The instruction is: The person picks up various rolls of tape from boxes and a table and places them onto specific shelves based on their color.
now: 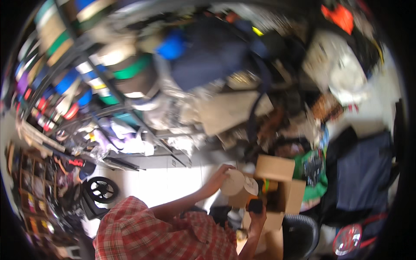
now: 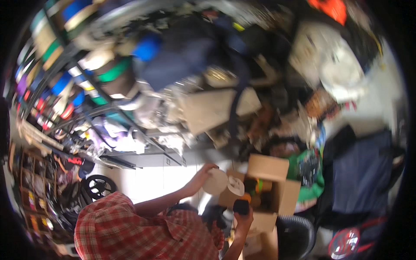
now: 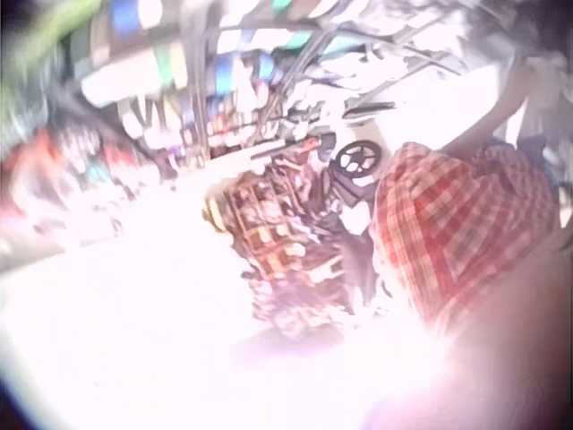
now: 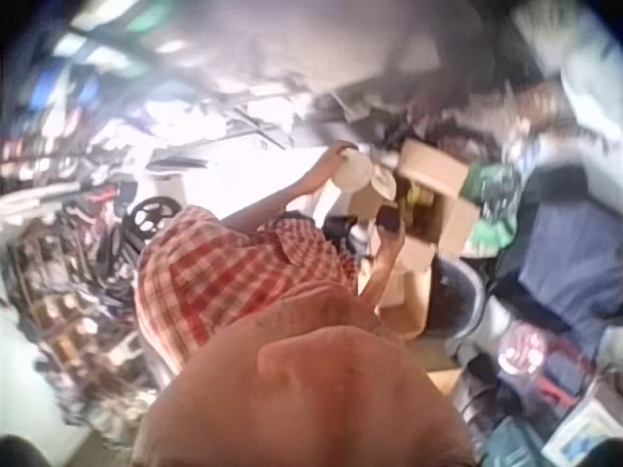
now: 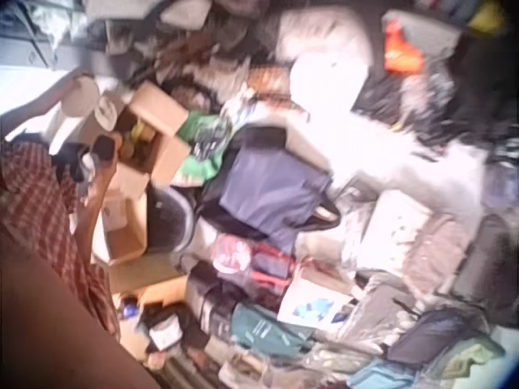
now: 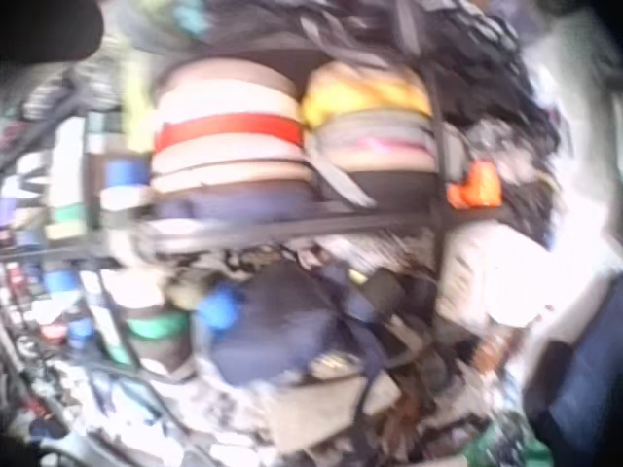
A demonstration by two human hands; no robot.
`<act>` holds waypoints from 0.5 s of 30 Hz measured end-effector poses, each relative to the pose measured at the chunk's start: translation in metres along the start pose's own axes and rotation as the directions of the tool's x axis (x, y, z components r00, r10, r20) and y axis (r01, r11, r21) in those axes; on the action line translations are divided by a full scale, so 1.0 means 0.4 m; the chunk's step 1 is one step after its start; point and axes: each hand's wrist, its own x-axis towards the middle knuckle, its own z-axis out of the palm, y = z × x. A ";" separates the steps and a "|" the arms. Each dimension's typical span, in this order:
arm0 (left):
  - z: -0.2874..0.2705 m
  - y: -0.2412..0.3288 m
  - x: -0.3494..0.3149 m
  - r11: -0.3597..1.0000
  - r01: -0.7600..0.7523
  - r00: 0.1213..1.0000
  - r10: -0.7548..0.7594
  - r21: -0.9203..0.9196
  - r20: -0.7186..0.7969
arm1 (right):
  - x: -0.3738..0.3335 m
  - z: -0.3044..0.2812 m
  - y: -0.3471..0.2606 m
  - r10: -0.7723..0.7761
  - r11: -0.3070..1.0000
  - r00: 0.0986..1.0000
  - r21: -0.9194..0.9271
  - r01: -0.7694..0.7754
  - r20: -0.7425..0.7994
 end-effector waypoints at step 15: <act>-0.553 0.848 -0.254 0.442 -0.793 0.445 0.890 0.418 -0.097 | -0.143 0.528 0.031 -0.004 0.983 0.849 -0.155 0.101 0.528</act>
